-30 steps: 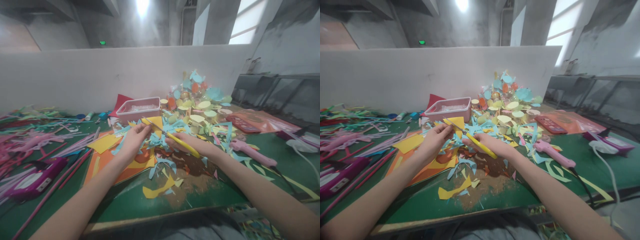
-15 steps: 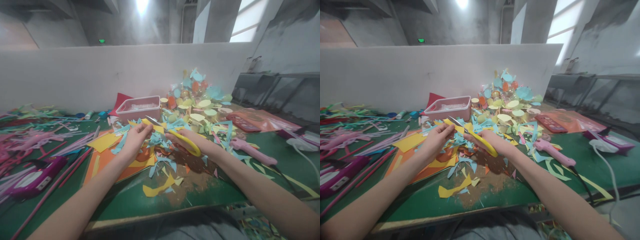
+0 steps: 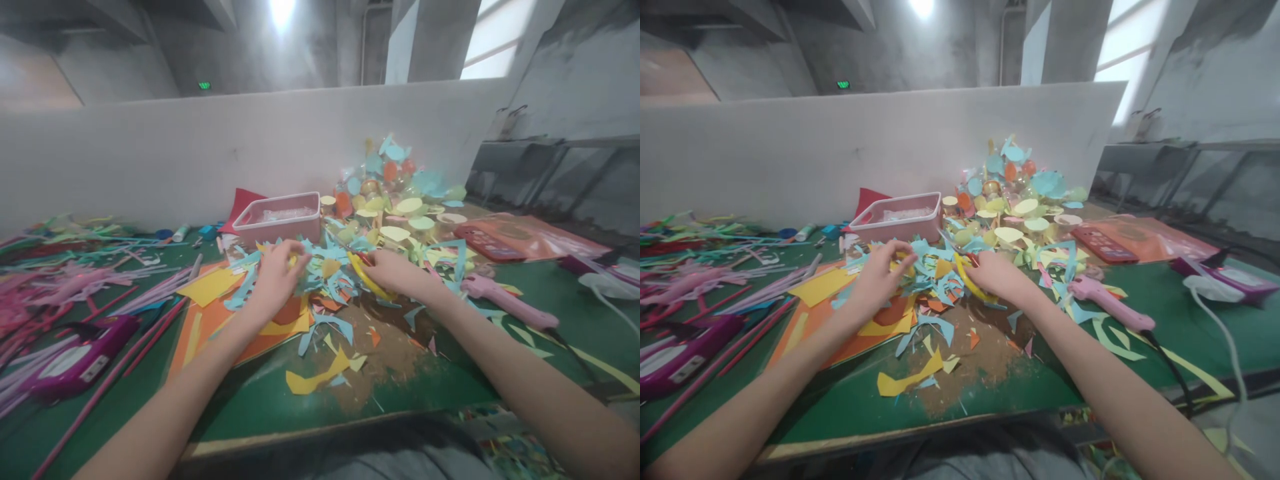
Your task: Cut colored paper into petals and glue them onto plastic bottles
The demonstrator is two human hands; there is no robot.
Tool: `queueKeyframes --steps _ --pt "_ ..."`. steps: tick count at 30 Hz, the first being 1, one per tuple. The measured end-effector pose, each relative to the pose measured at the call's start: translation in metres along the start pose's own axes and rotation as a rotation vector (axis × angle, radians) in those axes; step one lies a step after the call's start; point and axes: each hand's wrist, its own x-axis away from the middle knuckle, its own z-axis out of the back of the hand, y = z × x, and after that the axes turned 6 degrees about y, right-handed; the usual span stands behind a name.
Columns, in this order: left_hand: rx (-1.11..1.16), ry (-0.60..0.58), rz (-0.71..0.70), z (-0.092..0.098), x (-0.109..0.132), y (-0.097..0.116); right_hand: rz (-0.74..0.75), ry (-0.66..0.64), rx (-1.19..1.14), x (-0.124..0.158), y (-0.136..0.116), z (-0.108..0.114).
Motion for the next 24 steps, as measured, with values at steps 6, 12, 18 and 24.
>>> queueKeyframes --steps 6,12,18,24 --pt "-0.194 -0.294 -0.324 -0.025 0.010 -0.013 -0.024 0.024 0.267 0.001 -0.005 -0.007" --pt "-0.291 -0.318 -0.391 -0.023 0.012 -0.016 0.008 0.014 0.358 0.001 0.000 -0.013" --pt "-0.280 -0.320 -0.447 -0.024 0.013 -0.021 0.036 0.048 0.454 0.013 -0.012 -0.013" --pt "-0.321 -0.312 -0.487 -0.022 0.015 -0.017 0.313 0.291 0.446 0.008 -0.010 -0.023"
